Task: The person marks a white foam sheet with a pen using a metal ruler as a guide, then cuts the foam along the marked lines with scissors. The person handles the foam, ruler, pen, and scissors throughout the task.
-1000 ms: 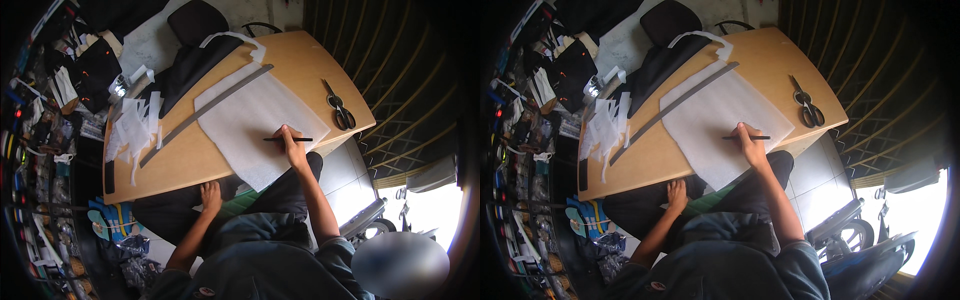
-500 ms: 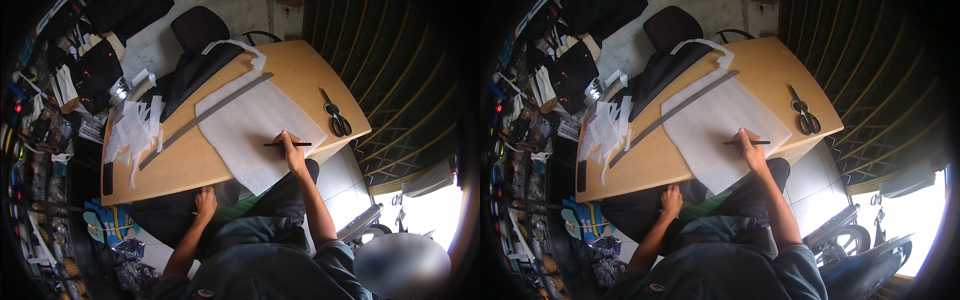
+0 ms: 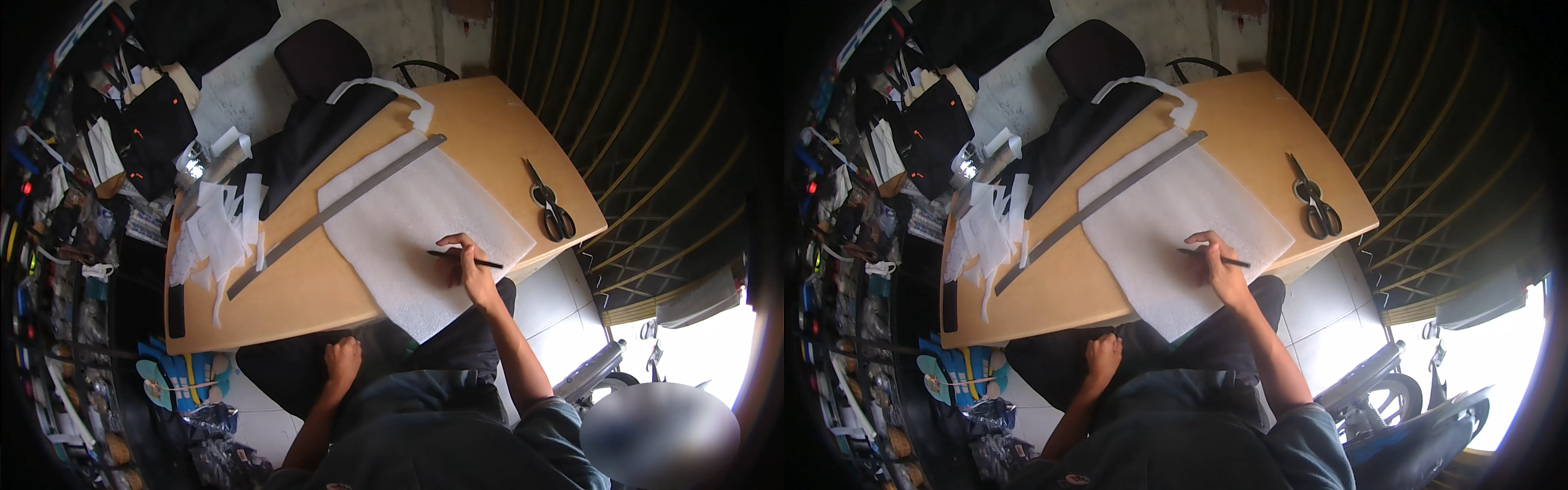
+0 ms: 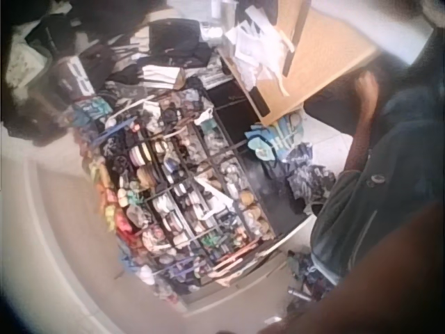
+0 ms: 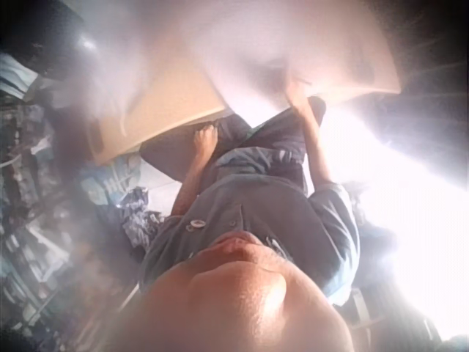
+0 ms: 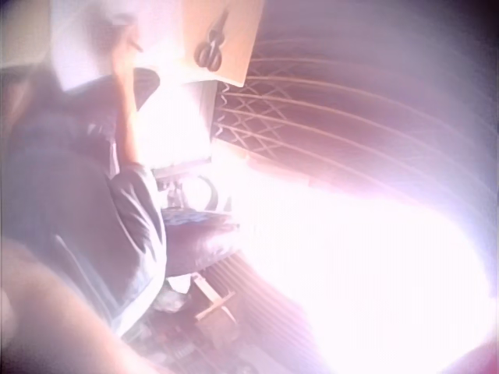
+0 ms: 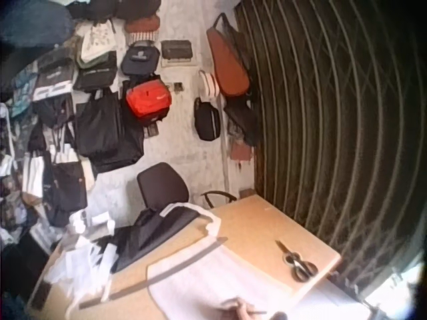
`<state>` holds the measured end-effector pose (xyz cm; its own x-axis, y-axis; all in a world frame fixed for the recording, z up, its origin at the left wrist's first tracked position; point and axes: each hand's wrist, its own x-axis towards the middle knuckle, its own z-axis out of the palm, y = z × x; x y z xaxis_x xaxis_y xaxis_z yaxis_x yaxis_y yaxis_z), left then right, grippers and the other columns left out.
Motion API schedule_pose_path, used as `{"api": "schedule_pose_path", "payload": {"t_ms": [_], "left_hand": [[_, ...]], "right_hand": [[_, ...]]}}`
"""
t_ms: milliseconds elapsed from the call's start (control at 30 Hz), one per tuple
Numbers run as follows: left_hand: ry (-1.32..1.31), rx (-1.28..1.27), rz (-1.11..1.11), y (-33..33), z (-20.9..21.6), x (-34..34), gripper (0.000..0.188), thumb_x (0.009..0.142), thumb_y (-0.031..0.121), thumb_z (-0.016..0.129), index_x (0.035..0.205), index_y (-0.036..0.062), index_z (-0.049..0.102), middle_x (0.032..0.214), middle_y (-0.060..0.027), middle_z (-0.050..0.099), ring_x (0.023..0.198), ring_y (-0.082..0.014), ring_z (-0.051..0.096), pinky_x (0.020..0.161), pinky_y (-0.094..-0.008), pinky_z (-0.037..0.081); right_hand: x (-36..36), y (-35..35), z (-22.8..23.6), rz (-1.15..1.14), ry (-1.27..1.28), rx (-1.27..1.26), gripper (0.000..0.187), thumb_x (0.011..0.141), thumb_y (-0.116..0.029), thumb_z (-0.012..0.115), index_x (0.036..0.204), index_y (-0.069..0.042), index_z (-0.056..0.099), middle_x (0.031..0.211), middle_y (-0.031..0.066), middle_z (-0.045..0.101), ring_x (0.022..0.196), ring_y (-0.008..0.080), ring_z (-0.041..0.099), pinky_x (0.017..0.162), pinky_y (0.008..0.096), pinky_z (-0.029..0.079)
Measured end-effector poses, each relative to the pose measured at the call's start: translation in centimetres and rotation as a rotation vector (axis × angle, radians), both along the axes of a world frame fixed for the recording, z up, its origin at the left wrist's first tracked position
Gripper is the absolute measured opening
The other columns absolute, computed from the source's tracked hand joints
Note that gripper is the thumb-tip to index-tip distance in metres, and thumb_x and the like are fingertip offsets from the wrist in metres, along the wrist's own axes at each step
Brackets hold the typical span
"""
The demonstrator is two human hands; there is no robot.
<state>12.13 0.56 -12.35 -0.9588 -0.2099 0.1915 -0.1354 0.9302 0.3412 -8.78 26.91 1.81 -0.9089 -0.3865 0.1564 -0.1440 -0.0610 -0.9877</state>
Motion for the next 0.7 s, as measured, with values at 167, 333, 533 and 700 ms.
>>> {"api": "schedule_pose_path", "payload": {"t_ms": [167,333,533,700], "left_hand": [[0.075,0.376,-0.35,2.7,10.2,-2.6,0.041,0.083,0.015,0.073,0.06,0.0054,0.042,0.056,-0.0105,0.049,0.05,-0.0316,0.053,0.047,-0.0395,0.039],[0.366,0.255,-0.172,-1.1,16.3,-8.5,0.033,0.085,0.011,0.067,0.064,0.0044,0.044,0.058,-0.0109,0.045,0.054,-0.0309,0.047,0.051,-0.0421,0.036],[0.269,0.28,0.149,-5.7,13.0,-13.4,0.034,0.092,0.016,0.063,0.068,0.0001,0.047,0.057,-0.0121,0.048,0.047,-0.026,0.044,0.048,-0.0399,0.034],[0.248,0.287,0.146,-5.3,13.1,-13.8,0.035,0.092,0.018,0.063,0.066,0.0003,0.047,0.054,-0.0124,0.046,0.044,-0.0265,0.043,0.046,-0.0401,0.033]], "right_hand": [[0.5,-1.2,1.3,-0.047,0.537,0.156,0.031,0.093,-0.026,0.063,0.107,0.002,0.062,0.086,0.0156,0.066,0.077,0.0315,0.067,0.067,0.0338,0.051],[-0.8,-2.6,1.0,-0.019,0.679,0.556,0.027,0.09,-0.029,0.065,0.098,-0.004,0.059,0.108,0.0138,0.065,0.135,0.037,0.042,0.105,0.0554,0.032],[-0.9,-3.5,1.1,0.1,0.719,0.814,0.033,0.089,-0.036,0.065,0.103,-0.007,0.056,0.132,0.0137,0.058,0.141,0.037,0.033,0.113,0.0599,0.023],[-0.6,-3.5,1.3,0.086,0.715,0.815,0.034,0.088,-0.035,0.067,0.103,-0.006,0.058,0.133,0.0138,0.057,0.142,0.0374,0.032,0.113,0.0601,0.022]]}}
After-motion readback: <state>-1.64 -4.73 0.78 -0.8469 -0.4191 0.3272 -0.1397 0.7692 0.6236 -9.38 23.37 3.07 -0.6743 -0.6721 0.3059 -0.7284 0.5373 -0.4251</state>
